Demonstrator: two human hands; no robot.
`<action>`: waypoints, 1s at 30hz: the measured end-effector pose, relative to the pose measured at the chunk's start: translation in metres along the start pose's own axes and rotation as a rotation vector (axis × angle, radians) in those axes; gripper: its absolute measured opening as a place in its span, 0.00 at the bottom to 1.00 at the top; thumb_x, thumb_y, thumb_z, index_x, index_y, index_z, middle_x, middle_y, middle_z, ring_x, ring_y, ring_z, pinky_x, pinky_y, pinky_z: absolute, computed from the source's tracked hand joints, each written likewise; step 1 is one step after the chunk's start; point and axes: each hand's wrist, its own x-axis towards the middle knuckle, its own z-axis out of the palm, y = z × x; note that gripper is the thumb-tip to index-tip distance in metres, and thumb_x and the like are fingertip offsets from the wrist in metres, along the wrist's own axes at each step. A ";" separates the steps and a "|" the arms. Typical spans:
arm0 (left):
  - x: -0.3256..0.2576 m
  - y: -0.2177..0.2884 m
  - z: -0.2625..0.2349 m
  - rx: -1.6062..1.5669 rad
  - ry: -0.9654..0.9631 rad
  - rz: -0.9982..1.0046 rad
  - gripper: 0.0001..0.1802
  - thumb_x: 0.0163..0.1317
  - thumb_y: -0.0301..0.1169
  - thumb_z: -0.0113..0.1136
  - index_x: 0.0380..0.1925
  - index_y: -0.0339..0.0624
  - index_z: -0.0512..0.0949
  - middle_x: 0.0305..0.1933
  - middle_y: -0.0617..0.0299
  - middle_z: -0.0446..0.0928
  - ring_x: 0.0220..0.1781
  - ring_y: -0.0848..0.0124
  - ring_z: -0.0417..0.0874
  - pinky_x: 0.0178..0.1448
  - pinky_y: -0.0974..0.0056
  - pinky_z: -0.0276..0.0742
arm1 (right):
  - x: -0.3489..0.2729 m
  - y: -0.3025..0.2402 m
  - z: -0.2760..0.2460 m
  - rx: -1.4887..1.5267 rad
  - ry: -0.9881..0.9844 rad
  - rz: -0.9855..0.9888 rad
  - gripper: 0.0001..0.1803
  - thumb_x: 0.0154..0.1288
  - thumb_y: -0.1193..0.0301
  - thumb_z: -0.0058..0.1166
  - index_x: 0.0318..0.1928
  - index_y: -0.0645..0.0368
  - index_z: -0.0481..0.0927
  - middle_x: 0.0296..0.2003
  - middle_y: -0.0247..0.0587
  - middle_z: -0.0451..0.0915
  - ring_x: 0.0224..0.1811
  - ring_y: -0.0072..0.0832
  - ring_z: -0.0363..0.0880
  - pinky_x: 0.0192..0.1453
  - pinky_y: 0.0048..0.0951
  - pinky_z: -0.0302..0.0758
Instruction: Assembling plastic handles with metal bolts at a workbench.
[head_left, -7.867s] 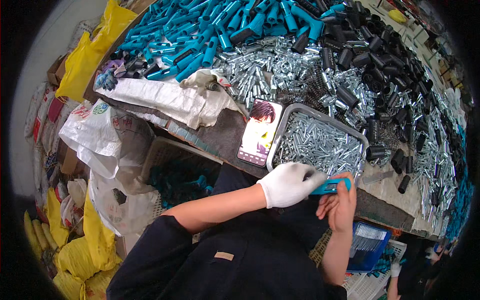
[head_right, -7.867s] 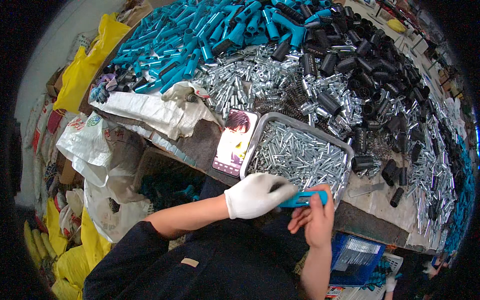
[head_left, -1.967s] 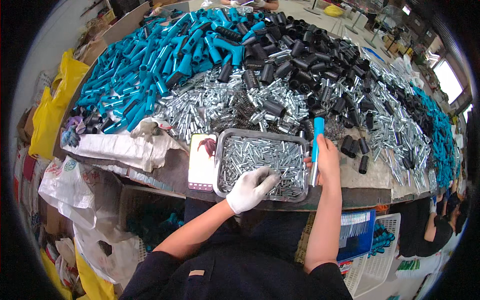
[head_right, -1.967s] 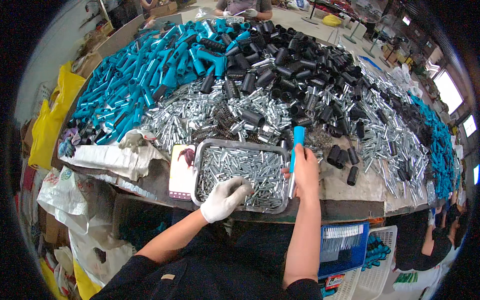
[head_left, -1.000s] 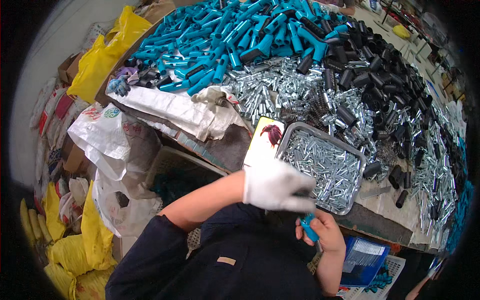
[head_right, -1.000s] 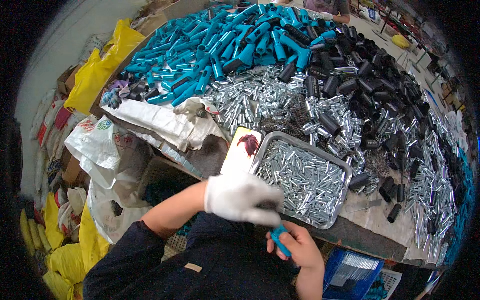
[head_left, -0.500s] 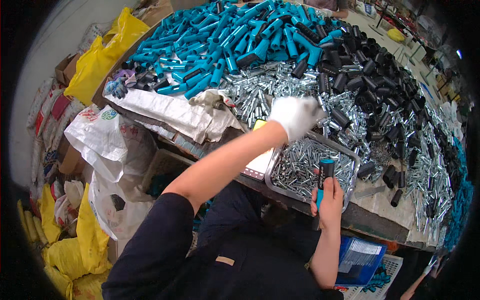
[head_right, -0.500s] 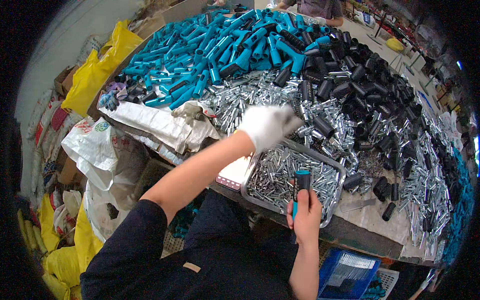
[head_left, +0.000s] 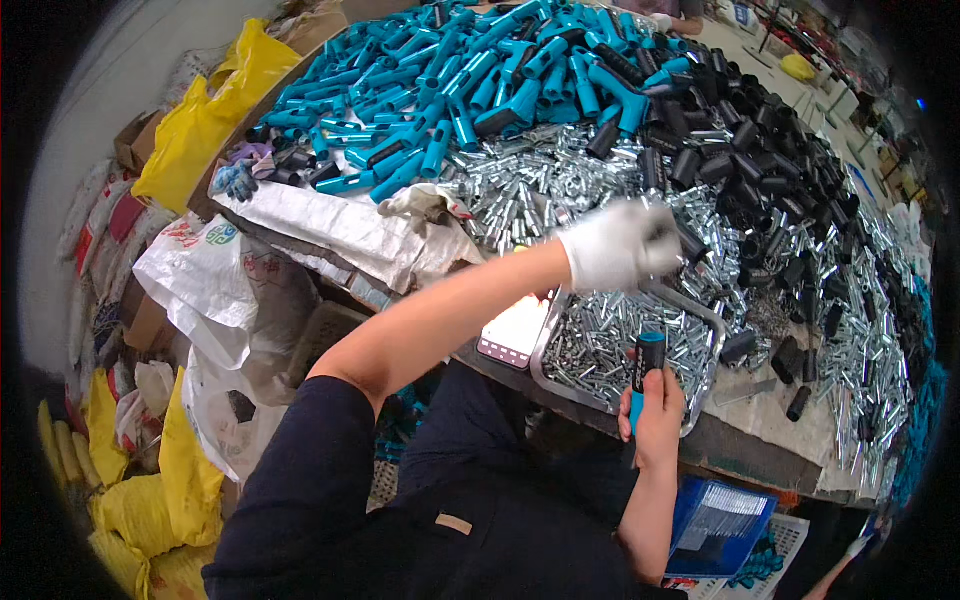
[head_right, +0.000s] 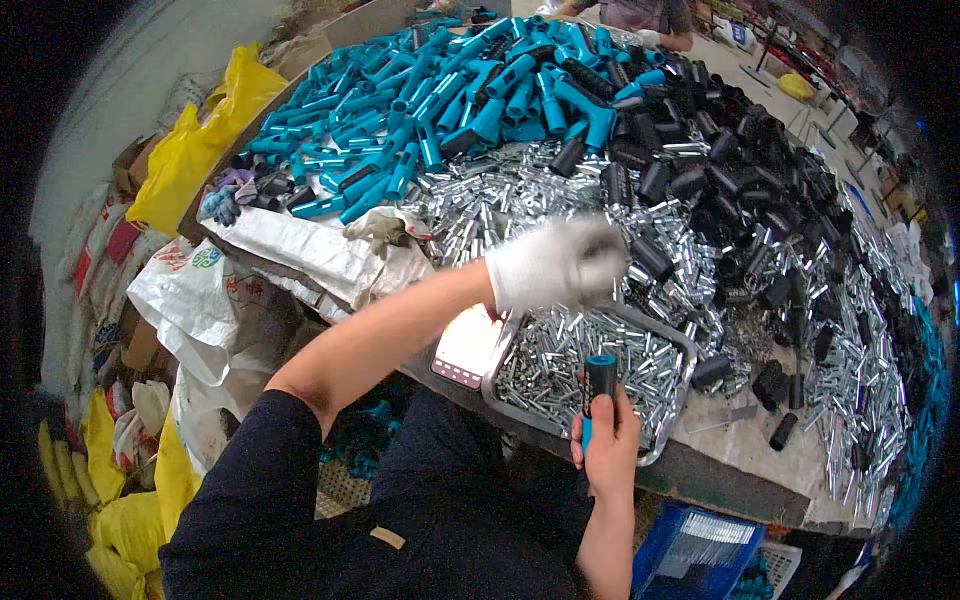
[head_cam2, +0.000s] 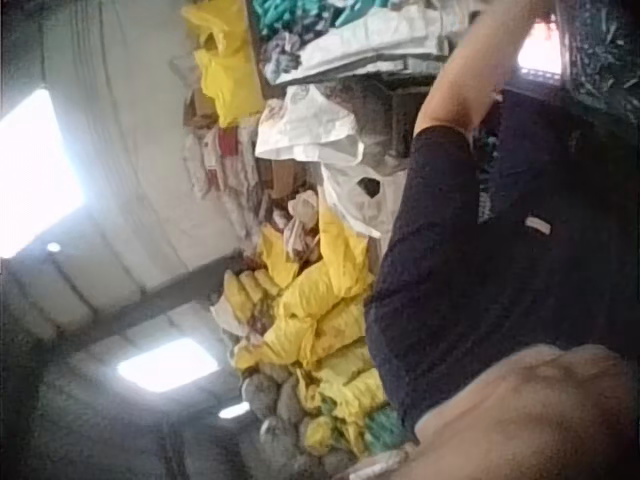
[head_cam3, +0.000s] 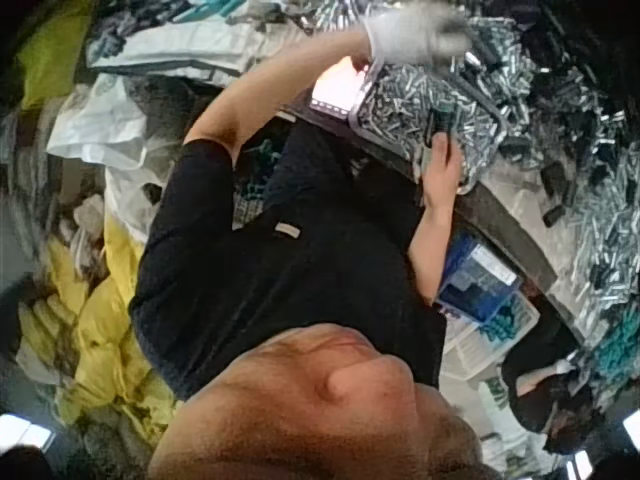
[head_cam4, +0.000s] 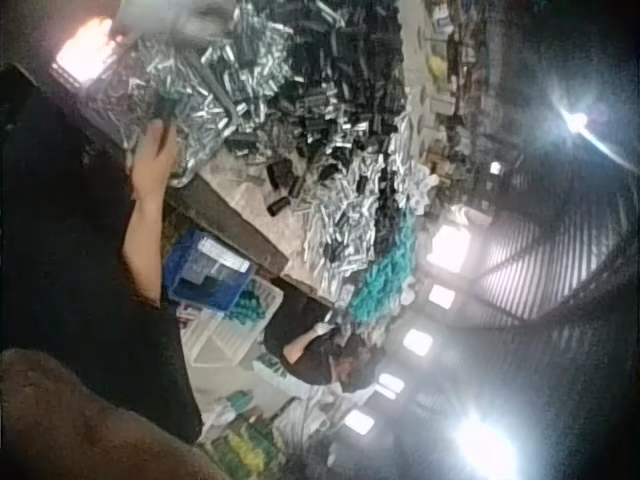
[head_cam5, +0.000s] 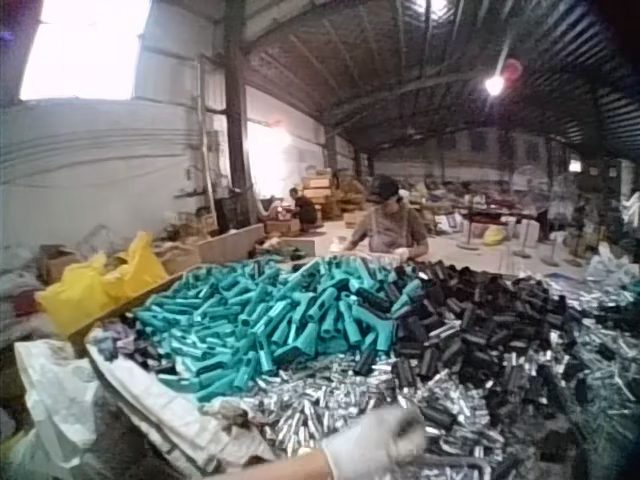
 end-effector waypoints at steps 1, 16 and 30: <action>-0.008 0.012 0.006 -0.062 -0.098 -0.049 0.18 0.62 0.39 0.54 0.41 0.33 0.76 0.30 0.48 0.80 0.31 0.56 0.84 0.41 0.58 0.80 | 0.000 0.000 -0.001 0.039 0.001 0.025 0.23 0.76 0.55 0.41 0.57 0.60 0.72 0.18 0.33 0.69 0.11 0.16 0.61 0.14 0.20 0.58; -0.025 0.014 0.012 0.214 -0.497 -0.163 0.23 0.64 0.49 0.48 0.35 0.38 0.81 0.36 0.45 0.81 0.39 0.50 0.83 0.48 0.54 0.77 | -0.001 0.011 0.002 -0.064 -0.001 -0.060 0.22 0.77 0.56 0.38 0.56 0.60 0.71 0.18 0.34 0.69 0.10 0.16 0.60 0.12 0.18 0.58; -0.029 -0.067 -0.068 0.873 -0.739 -0.283 0.51 0.36 0.55 0.75 0.58 0.36 0.68 0.56 0.50 0.75 0.53 0.52 0.80 0.55 0.55 0.76 | 0.001 0.016 -0.003 0.047 -0.002 -0.074 0.23 0.77 0.54 0.37 0.57 0.60 0.70 0.18 0.33 0.69 0.10 0.16 0.61 0.12 0.18 0.58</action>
